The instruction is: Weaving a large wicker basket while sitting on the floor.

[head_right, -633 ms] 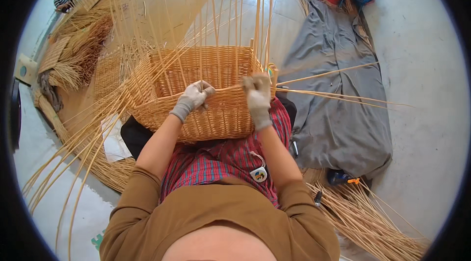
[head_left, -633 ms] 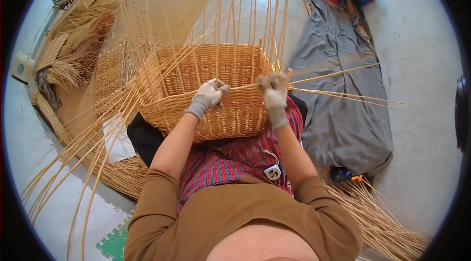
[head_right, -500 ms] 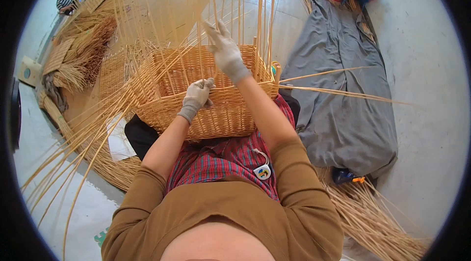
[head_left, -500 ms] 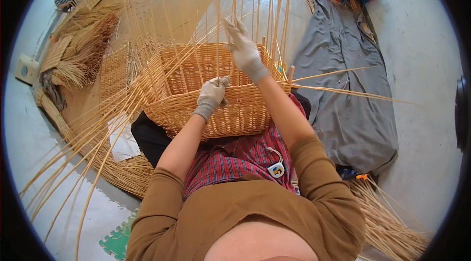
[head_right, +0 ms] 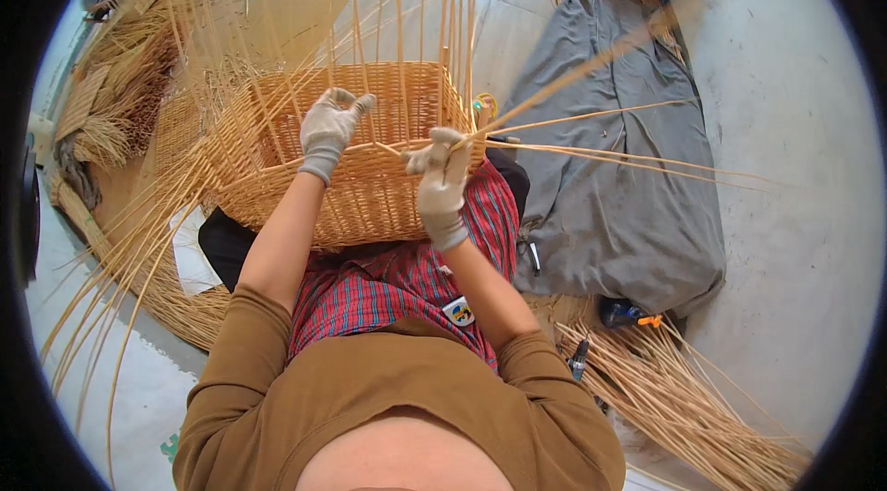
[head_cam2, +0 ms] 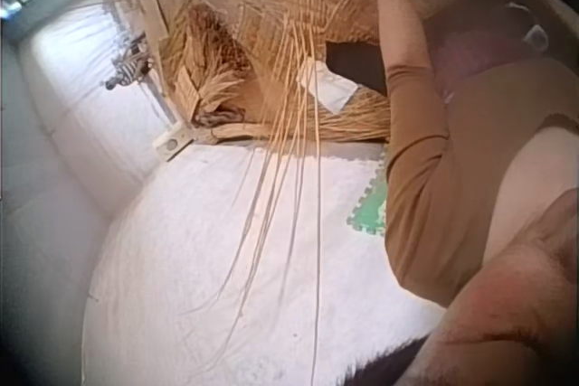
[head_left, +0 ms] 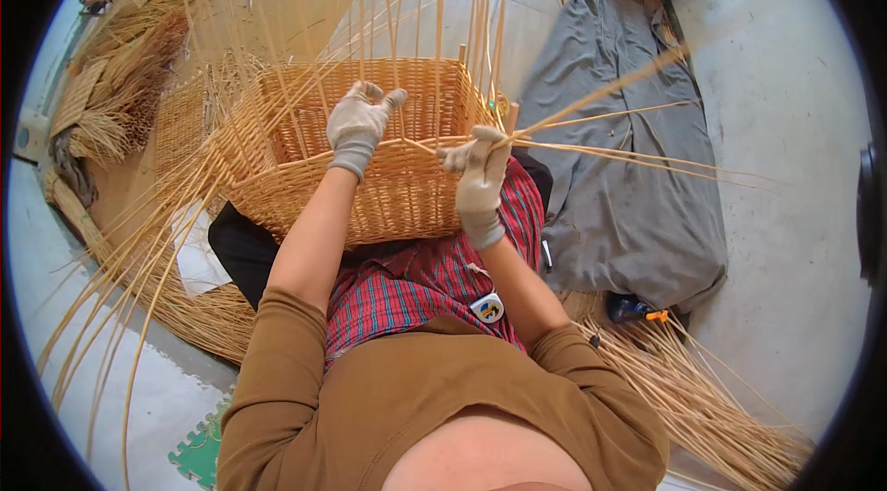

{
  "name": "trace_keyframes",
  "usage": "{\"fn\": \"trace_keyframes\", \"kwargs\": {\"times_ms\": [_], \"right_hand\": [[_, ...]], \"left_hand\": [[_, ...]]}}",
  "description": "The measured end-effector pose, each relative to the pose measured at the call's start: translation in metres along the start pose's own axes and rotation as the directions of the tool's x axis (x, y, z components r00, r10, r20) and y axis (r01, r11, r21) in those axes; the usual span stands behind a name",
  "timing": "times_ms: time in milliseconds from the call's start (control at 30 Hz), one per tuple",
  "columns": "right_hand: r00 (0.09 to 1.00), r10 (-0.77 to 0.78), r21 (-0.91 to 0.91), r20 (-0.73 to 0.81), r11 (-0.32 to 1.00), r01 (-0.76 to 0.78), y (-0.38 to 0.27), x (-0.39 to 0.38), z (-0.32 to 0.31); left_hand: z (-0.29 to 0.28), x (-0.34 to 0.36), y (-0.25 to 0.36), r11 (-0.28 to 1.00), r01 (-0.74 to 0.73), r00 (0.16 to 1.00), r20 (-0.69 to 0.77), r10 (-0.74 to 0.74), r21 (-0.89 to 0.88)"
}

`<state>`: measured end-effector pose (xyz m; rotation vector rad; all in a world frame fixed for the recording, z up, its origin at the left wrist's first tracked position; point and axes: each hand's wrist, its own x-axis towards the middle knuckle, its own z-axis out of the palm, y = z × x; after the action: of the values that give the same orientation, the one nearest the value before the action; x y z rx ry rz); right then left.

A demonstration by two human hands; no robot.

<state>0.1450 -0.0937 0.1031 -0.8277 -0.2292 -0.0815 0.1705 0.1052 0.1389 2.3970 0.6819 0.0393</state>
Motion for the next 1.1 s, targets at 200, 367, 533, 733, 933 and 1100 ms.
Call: {"fn": "trace_keyframes", "kwargs": {"times_ms": [200,367,533,733,933,1100], "right_hand": [[0.911,0.12,-0.294,-0.394,0.923,-0.248,-0.058,0.039,-0.106],[0.991,0.091,-0.581,-0.094,0.804,-0.129,-0.053,0.09,-0.068],[0.688,-0.122,-0.672,0.715,0.151,0.725,-0.017,0.167,0.021],[0.921,0.234,0.14,-0.311,0.97,-0.2,-0.075,0.025,-0.156],[0.936,0.315,-0.945,-0.155,-0.323,-0.048,-0.015,0.031,-0.051],[0.944,0.324,-0.981,-0.067,-0.193,-0.004,-0.015,0.073,-0.057]], "left_hand": [[0.009,-0.041,0.011,0.444,-0.305,0.934,-0.175,0.31,-0.842],[0.097,-0.027,0.019,0.887,0.071,0.894,0.424,0.147,-0.456],[0.109,-0.029,0.025,0.928,0.01,0.96,0.263,0.095,-0.371],[0.08,-0.025,0.047,0.948,0.081,0.915,0.401,0.052,-0.308],[0.05,-0.067,0.005,0.607,-0.093,0.968,0.072,0.242,-0.789],[0.009,-0.098,-0.176,0.489,0.084,0.992,0.121,0.044,-0.868]]}}
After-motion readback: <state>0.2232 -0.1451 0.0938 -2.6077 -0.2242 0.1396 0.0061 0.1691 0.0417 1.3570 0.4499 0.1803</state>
